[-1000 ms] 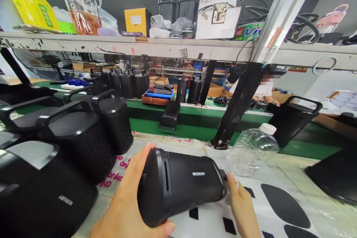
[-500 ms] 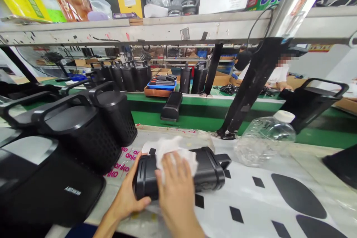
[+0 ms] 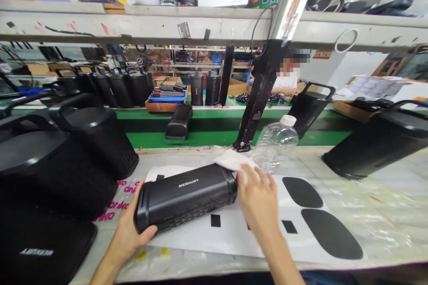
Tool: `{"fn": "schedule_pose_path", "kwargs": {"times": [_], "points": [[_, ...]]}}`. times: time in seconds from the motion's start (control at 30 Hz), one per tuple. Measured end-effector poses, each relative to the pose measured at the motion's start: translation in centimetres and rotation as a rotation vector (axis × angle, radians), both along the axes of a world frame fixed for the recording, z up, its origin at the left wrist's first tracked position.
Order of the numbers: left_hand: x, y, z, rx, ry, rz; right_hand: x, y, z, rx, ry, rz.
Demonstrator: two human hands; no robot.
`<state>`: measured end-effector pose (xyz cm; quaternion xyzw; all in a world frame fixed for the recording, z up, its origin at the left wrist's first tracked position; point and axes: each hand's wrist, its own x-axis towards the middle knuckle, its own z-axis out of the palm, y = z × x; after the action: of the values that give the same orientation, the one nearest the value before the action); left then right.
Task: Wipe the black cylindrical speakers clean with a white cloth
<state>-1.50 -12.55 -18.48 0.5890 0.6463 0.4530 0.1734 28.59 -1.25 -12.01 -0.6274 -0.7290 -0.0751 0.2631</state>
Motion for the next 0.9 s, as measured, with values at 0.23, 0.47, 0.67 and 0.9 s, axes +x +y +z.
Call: {"fn": "schedule_pose_path", "kwargs": {"times": [0.23,0.47,0.67,0.9], "points": [[0.0,0.3,0.8,-0.032,-0.079,-0.016,7.6,-0.4,-0.2,-0.369,0.466,-0.438],[-1.3,1.4,2.7,-0.075,0.025,-0.123,1.3,-1.6,-1.2,0.002,0.416,-0.157],[-1.8,2.0,1.2,-0.052,-0.019,-0.143,-10.5,-4.0,-2.4,0.364,0.085,0.436],[-1.8,1.8,0.7,-0.030,-0.021,-0.138,-14.1,-5.6,-0.6,0.272,-0.020,0.627]]}}
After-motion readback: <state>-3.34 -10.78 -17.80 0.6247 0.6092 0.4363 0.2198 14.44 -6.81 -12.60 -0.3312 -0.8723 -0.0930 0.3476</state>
